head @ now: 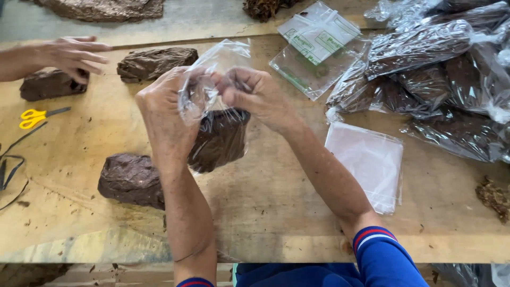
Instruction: The person places dark brown rectangular food blocks into clear plastic bags, seals each bag, and sets it aside. The process is repeated for several blocks on a wooden worktable.
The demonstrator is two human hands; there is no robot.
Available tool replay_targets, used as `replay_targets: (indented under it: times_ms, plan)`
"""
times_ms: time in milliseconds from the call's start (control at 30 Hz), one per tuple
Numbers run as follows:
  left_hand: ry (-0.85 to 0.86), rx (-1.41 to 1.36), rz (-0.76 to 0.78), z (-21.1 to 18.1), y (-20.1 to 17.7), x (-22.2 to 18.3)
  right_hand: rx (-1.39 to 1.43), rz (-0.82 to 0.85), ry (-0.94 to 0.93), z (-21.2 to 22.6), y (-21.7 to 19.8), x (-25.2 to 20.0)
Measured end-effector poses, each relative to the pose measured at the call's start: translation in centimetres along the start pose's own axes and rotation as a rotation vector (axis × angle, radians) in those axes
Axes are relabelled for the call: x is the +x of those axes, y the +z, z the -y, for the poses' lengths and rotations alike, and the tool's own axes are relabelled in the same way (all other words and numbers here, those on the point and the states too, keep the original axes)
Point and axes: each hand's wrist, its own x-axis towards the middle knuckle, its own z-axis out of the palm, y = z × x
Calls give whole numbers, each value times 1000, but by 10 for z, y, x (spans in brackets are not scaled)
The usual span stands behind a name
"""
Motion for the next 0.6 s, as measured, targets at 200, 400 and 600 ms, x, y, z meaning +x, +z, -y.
replay_targets:
  times_ms: [200,400,600]
  plan:
    - [25,-217,-30,-12,11,8,49,57,-104,32,28,-3]
    - [317,137,-16,-30,10,10,4,168,-87,6,15,-3]
    - [289,287,-23,-40,5,4,99,376,-88,11,23,-5]
